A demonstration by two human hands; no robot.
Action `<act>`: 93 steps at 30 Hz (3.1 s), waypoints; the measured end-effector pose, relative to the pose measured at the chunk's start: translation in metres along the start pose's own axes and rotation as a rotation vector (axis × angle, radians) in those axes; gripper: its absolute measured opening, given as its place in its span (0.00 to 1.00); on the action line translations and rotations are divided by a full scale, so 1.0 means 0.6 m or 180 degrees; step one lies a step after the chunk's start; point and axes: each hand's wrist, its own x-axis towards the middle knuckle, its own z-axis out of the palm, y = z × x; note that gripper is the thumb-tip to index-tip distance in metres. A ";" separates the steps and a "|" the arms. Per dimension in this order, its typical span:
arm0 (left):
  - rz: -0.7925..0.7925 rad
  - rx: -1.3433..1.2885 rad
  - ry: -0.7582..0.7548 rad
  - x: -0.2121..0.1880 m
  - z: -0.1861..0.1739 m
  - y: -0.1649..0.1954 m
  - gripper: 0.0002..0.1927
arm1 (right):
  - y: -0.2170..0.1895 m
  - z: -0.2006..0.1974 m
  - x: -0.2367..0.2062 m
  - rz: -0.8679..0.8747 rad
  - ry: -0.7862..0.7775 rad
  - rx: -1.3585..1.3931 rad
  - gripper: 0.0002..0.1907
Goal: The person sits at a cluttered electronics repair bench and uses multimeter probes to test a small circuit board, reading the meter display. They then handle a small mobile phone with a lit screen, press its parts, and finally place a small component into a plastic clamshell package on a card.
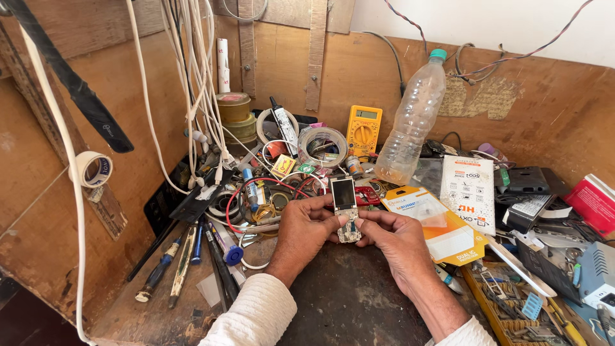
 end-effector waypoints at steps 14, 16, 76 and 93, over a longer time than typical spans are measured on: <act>-0.0006 0.0005 0.0029 -0.002 0.002 -0.001 0.23 | 0.003 0.002 0.000 0.0001 0.0113 -0.0016 0.16; -0.0006 -0.0006 0.0031 -0.002 0.002 -0.001 0.22 | 0.003 0.001 0.000 -0.0014 0.0081 0.0015 0.16; -0.0100 -0.0112 -0.0175 0.004 -0.001 -0.005 0.22 | -0.001 -0.003 -0.001 0.0137 0.0115 0.0047 0.14; -0.0213 -0.0275 -0.0149 -0.001 -0.001 0.003 0.20 | -0.002 0.001 -0.013 -0.0018 0.0019 0.0083 0.16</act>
